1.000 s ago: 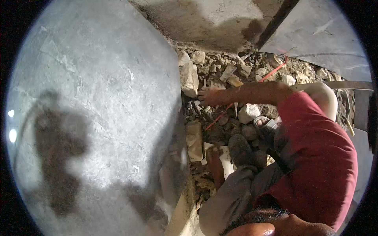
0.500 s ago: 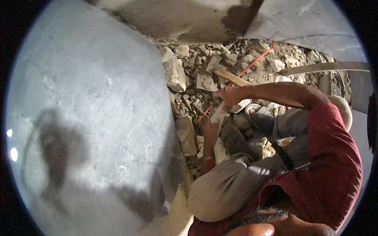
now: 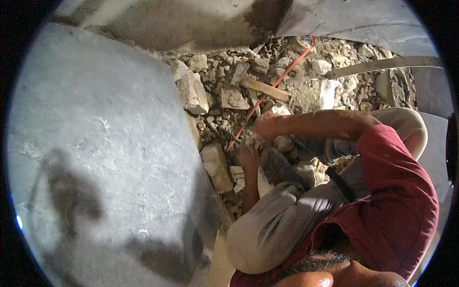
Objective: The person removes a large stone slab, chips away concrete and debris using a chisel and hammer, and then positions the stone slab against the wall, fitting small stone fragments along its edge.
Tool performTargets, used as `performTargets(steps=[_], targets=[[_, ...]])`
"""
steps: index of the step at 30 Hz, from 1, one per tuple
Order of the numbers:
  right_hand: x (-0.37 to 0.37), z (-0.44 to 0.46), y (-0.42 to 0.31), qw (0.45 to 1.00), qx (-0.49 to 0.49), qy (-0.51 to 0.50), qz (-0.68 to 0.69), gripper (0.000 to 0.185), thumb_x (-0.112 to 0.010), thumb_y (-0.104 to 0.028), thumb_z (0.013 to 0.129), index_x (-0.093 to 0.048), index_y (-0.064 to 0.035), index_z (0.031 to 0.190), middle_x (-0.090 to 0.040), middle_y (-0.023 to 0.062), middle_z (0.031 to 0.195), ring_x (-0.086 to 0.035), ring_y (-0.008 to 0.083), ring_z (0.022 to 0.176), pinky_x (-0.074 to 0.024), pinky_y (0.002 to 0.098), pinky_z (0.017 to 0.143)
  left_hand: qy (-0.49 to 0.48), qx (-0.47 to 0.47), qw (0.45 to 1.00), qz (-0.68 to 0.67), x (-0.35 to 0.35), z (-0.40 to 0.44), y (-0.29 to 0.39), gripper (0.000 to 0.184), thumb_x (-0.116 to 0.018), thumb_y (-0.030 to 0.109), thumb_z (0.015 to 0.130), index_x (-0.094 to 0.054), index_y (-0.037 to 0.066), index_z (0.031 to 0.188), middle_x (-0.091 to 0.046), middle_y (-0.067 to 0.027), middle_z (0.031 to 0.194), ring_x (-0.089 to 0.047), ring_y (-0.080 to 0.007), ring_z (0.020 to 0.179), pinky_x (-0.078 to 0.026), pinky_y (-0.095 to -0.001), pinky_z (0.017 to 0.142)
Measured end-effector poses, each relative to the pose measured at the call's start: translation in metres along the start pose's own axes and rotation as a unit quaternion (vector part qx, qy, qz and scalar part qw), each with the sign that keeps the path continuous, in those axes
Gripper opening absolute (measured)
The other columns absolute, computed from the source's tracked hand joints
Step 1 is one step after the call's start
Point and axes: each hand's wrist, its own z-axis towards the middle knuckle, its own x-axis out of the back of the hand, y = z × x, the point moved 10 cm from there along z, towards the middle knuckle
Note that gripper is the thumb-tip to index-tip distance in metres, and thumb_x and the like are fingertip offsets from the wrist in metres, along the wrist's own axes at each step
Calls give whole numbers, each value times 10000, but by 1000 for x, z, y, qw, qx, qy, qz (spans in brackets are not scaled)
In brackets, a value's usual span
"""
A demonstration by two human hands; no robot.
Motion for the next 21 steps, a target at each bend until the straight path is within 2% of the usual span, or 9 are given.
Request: performTargets(steps=[2, 4, 6, 7, 8, 12, 16, 18, 21], targets=[[46, -24, -3, 997, -46, -20, 56, 434, -480, -373, 848, -446, -45, 1130, -519, 167, 1055, -497, 296, 1008, -357, 504, 856, 17, -19, 999, 34, -6, 16, -11, 589, -434, 382, 874, -289, -8, 1291, -327, -210, 1307, -365, -326, 1181, -328, -412, 941], [43, -2, 37, 970, 1, 239, -38, 500, -431, -414, 863, -380, -70, 1221, -454, 188, 1168, -430, 304, 1108, -342, 499, 902, 48, -9, 999, 11, -7, 30, -23, 585, -431, 385, 871, -296, -2, 1288, -332, -210, 1299, -366, -326, 1177, -327, -407, 940], [98, -43, 61, 950, -153, 262, -71, 563, -455, -395, 845, -310, -70, 1281, -334, 206, 1285, -308, 318, 1211, -309, 505, 940, 68, 45, 993, -80, 1, 37, -17, 555, -441, 365, 867, -320, 13, 1278, -356, -204, 1277, -378, -312, 1166, -330, -390, 937], [98, -45, 87, 940, -233, 242, -61, 624, -501, -409, 801, -321, -39, 1271, -269, 207, 1319, -317, 334, 1201, -335, 493, 925, 77, 70, 987, -124, 6, 39, -13, 540, -446, 356, 865, -332, 20, 1273, -368, -201, 1266, -384, -305, 1160, -331, -381, 935], [96, -40, 104, 938, -244, 240, -46, 612, -516, -375, 783, -319, -85, 1284, -381, 176, 1234, -452, 297, 1023, -402, 447, 806, 86, 94, 978, -168, 11, 39, -7, 526, -451, 346, 863, -344, 27, 1268, -380, -197, 1255, -389, -299, 1154, -333, -372, 933], [92, -41, 113, 972, -194, 88, 99, 622, -503, -230, 778, -250, -65, 1322, -575, 159, 987, -605, 260, 677, -482, 363, 544, 35, 95, 938, -332, 19, 41, 37, 511, -456, 329, 860, -352, 41, 1269, -405, -191, 1224, -410, -277, 1120, -344, -349, 900], [97, -37, 103, 950, -101, 225, -190, 647, -488, -140, 774, -192, -58, 1343, -553, 138, 1038, -602, 261, 700, -490, 368, 606, -3, 44, 938, -344, 27, 56, 71, 501, -462, 323, 856, -363, 4, 1230, -441, -180, 1158, -448, -281, 1034, -377, -361, 829], [108, -57, 107, 932, -120, 313, -135, 658, -485, -116, 768, -178, -60, 1347, -504, 132, 1118, -603, 274, 721, -493, 368, 636, 1, 118, 936, -330, 24, 76, 81, 465, -469, 307, 853, -398, -37, 1157, -475, -179, 1078, -486, -298, 951, -406, -368, 778], [156, -112, 77, 874, 14, 486, 7, 661, -482, -88, 761, -177, -72, 1347, -464, 142, 1161, -597, 300, 762, -494, 385, 659, 15, 58, 983, -175, 27, 103, 84, 442, -484, 285, 846, -416, -64, 1108, -491, -188, 1029, -507, -318, 904, -425, -377, 751]])
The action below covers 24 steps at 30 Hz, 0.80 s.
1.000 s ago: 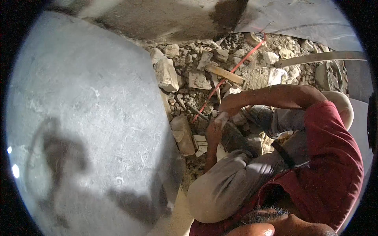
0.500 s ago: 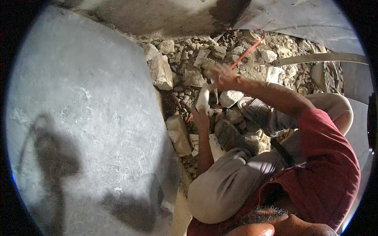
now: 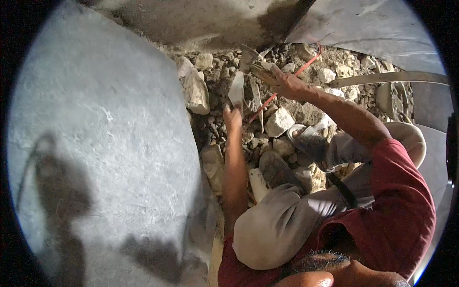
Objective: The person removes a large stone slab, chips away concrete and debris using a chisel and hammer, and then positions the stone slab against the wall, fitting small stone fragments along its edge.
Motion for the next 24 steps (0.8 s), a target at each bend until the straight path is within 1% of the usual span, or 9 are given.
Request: performTargets(steps=[2, 5, 12, 13, 16, 19, 20, 21, 24], targets=[[30, 2, -12, 996, 37, 62, 45, 651, -473, -57, 767, -182, -99, 1348, -468, 168, 1143, -586, 327, 783, -494, 409, 656, 5, -108, 983, 151, -6, 28, -7, 434, -495, 271, 839, -417, -71, 1095, -491, -198, 1021, -509, -329, 898, -430, -382, 749], [23, 14, -5, 975, -152, -145, 76, 647, -483, -25, 772, -210, -143, 1346, -424, 177, 1233, -580, 353, 805, -505, 393, 631, 21, -261, 894, 365, -28, 50, -3, 422, -512, 249, 829, -419, -81, 1076, -490, -211, 1009, -511, -347, 890, -437, -389, 746], [10, 43, -18, 981, -169, -87, 47, 527, -361, -147, 865, -177, -179, 1358, -488, 228, 1054, -552, 336, 760, -481, 407, 613, 131, -259, 923, 253, -12, 7, 25, 358, -579, 207, 770, -503, -74, 979, -498, -225, 935, -517, -348, 854, -419, -438, 731], [-1, 46, -18, 987, -144, -70, -7, 484, -308, -200, 900, -164, -188, 1362, -491, 236, 943, -537, 324, 696, -461, 408, 576, 85, -125, 943, 298, -17, 18, 7, 334, -575, 175, 754, -524, -60, 986, -496, -222, 943, -504, -357, 876, -407, -447, 752], [-32, 42, -4, 966, -181, -182, -24, 496, -334, -219, 899, -158, -193, 1362, -492, 241, 949, -542, 306, 648, -459, 405, 543, 115, -266, 942, 168, -15, 6, 32, 288, -566, 139, 744, -552, -54, 956, -508, -220, 910, -497, -370, 850, -406, -450, 741], [-86, 13, 27, 919, -162, -345, -102, 527, -382, -165, 874, -173, -186, 1357, -501, 227, 976, -549, 259, 566, -467, 348, 464, 179, -445, 832, 280, -23, 6, 27, 262, -546, 96, 745, -550, -45, 967, -531, -202, 827, -494, -370, 798, -402, -454, 720], [-98, 7, 36, 911, -151, -365, -119, 529, -387, -152, 869, -181, -183, 1355, -504, 224, 980, -546, 251, 539, -464, 332, 441, 125, -354, 864, 335, -28, 23, 22, 284, -544, 97, 747, -535, -34, 998, -536, -204, 827, -496, -379, 804, -400, -464, 735], [-89, 12, 36, 918, -174, -347, -86, 528, -389, -141, 864, -190, -175, 1352, -509, 221, 985, -542, 248, 523, -459, 330, 433, 67, -261, 877, 399, -32, 37, 11, 308, -542, 99, 748, -520, -24, 1030, -541, -205, 828, -498, -388, 810, -398, -474, 751], [-57, 23, 23, 950, -181, -252, -31, 535, -401, -112, 845, -212, -156, 1343, -523, 213, 1007, -537, 248, 483, -450, 332, 414, 199, -533, 765, 300, -24, 0, 27, 313, -557, 82, 737, -510, -25, 1028, -541, -228, 858, -510, -385, 806, -416, -470, 746]])
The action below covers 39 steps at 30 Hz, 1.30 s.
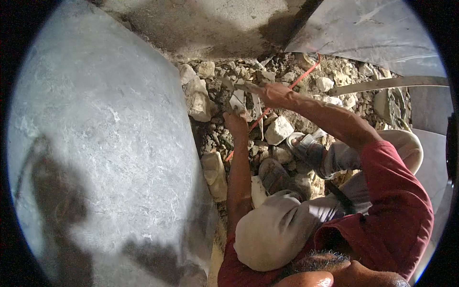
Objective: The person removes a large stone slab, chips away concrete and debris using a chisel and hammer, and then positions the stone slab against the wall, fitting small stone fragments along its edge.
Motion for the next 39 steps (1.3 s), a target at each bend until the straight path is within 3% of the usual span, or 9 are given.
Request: performTargets(steps=[7, 11, 14, 24, 29, 32, 33, 36, 39], targets=[[32, -12, 20, 993, 25, 69, -97, 645, -530, -123, 705, -306, -215, 1302, -461, 96, 1178, -568, 288, 823, -491, 367, 671, -128, 513, 770, -356, -17, -52, -62, 328, -611, 167, 764, -491, -45, 983, -540, -155, 878, -521, -220, 809, -436, -423, 636], [27, -10, 44, 978, -47, 89, -184, 518, -544, -200, 743, -394, -183, 1238, -421, 79, 1234, -365, 259, 1168, -276, 439, 996, -99, 669, 625, -390, 31, -57, -16, 302, -615, 136, 768, -495, -31, 988, -530, -98, 880, -497, -172, 801, -438, -349, 600], [-42, 38, 22, 948, 112, 124, -271, 435, -470, -240, 821, -388, -169, 1242, -347, 80, 1311, -318, 250, 1212, -233, 431, 1020, -66, 605, 617, -499, 9, -67, -26, 256, -584, 118, 797, -506, -9, 1006, -523, -71, 885, -477, -164, 791, -432, -343, 648], [-63, 101, 3, 938, 91, -38, -333, 355, -309, -297, 899, -392, -287, 1244, -400, -4, 1293, -344, 190, 1209, -196, 410, 1033, 26, 584, 533, -611, -27, -102, -53, 377, -548, 79, 795, -450, 26, 1155, -523, -90, 1001, -516, -195, 840, -449, -338, 733], [12, 47, -43, 928, 301, 185, 121, 350, -398, -205, 827, -499, -75, 1136, -534, 225, 895, -519, 316, 873, -423, 424, 724, 5, 561, 469, -682, -59, -116, -66, 274, -502, 119, 827, -471, 11, 1078, -521, -84, 993, -512, -214, 865, -453, -344, 759], [-48, 0, -76, 934, 307, 88, -160, 523, -418, -400, 850, -262, -196, 1305, -220, 115, 1378, -274, 374, 1226, -237, 551, 984, 0, 579, 432, -691, 3, -59, 1, 263, -430, 174, 881, -472, 10, 1082, -523, -92, 977, -523, -190, 863, -461, -338, 739], [-54, -10, -79, 947, 293, 85, -101, 545, -528, -304, 785, -320, -218, 1282, -289, 149, 1330, -325, 361, 1195, -328, 506, 946, -120, 477, 594, -636, -9, -70, -14, 289, -372, 213, 911, -469, 7, 1089, -528, -88, 995, -533, -181, 873, -469, -326, 726], [-54, -27, -87, 953, 271, 119, -62, 423, -523, -162, 782, -443, -169, 1198, -378, 163, 1224, -444, 317, 1073, -454, 377, 829, -18, 604, 392, -694, 13, -68, 23, 306, -379, 239, 912, -471, 17, 1102, -537, -67, 1005, -538, -175, 885, -470, -308, 713], [-53, -36, -94, 964, 236, 115, -46, 387, -498, -159, 825, -432, -111, 1203, -405, 165, 1200, -461, 307, 1045, -456, 366, 815, -31, 571, 464, -676, 25, -63, 25, 345, -420, 256, 900, -449, 15, 1145, -525, -90, 1051, -529, -173, 925, -455, -307, 754]])
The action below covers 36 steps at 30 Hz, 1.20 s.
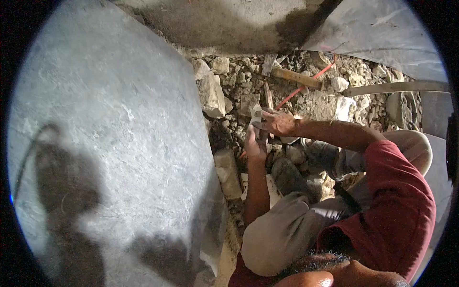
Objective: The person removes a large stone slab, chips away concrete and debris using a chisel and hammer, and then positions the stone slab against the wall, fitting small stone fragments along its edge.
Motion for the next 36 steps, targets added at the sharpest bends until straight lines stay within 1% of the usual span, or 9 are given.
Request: performTargets(steps=[5, 7, 10, 14, 17, 18, 21, 27, 36], targets=[[-41, 20, 69, 875, -146, 94, 451, 483, -524, -282, 832, -404, 1, 1204, -456, 176, 1171, -452, 268, 1064, -394, 378, 876, 115, -111, 975, 157, 12, 0, 35, 444, -477, 250, 876, -382, -9, 1223, -466, -134, 1178, -471, -224, 1041, -398, -333, 858], [-22, 28, 96, 857, -270, 157, 410, 481, -607, -225, 761, -457, -14, 1167, -485, 164, 1167, -477, 270, 1049, -376, 363, 891, 105, -179, 958, 200, 10, 7, 56, 503, -496, 278, 865, -357, -16, 1249, -404, -148, 1247, -427, -246, 1097, -367, -349, 895], [-35, 63, 107, 806, -226, 207, 506, 508, -602, -226, 767, -432, -17, 1198, -480, 165, 1184, -462, 249, 1081, -369, 362, 898, 132, -185, 922, 312, 20, 17, 81, 572, -474, 374, 862, -357, -32, 1248, -388, -165, 1259, -417, -252, 1109, -343, -344, 914], [2, 103, 79, 842, -149, 57, 515, 556, -580, -270, 800, -364, -15, 1245, -446, 172, 1215, -456, 270, 1085, -386, 376, 889, 115, -167, 928, 314, 15, 28, 104, 554, -423, 395, 880, -384, -44, 1217, -441, -159, 1202, -435, -248, 1081, -353, -343, 891], [-6, 111, 94, 864, -260, 8, 431, 571, -592, -282, 792, -362, -30, 1250, -472, 158, 1190, -468, 252, 1073, -394, 369, 876, 54, -210, 940, 262, -10, 24, 113, 540, -411, 394, 885, -400, -50, 1192, -465, -149, 1164, -468, -248, 1027, -374, -361, 863], [7, 116, 97, 865, -255, 102, 419, 555, -601, -283, 788, -386, -29, 1233, -502, 157, 1153, -491, 257, 1046, -407, 363, 851, 57, -218, 946, 231, -8, 28, 114, 496, -423, 355, 885, -407, -44, 1180, -473, -141, 1138, -472, -238, 1006, -381, -350, 849], [6, 117, 106, 861, -332, 120, 366, 537, -602, -287, 787, -409, -25, 1214, -513, 168, 1137, -498, 285, 1042, -414, 365, 844, 68, -237, 957, 153, 0, 40, 114, 378, -454, 249, 886, -425, -29, 1141, -490, -121, 1063, -478, -211, 955, -401, -321, 814], [-10, 160, 103, 873, -285, 166, 358, 489, -642, -269, 695, -507, -20, 1094, -579, 206, 966, -553, 344, 921, -436, 409, 796, 42, -282, 958, 38, 23, 71, 125, 281, -478, 183, 872, -425, -26, 1053, -463, -106, 981, -455, -212, 933, -411, -336, 819], [-2, 163, 115, 836, -379, 202, 340, 406, -661, -153, 600, -572, -42, 981, -599, 188, 868, -577, 344, 832, -458, 417, 740, 103, -303, 942, 98, -17, 44, 138, 370, -429, 124, 865, -363, -50, 1185, -474, -151, 1056, -484, -260, 943, -419, -370, 845]])
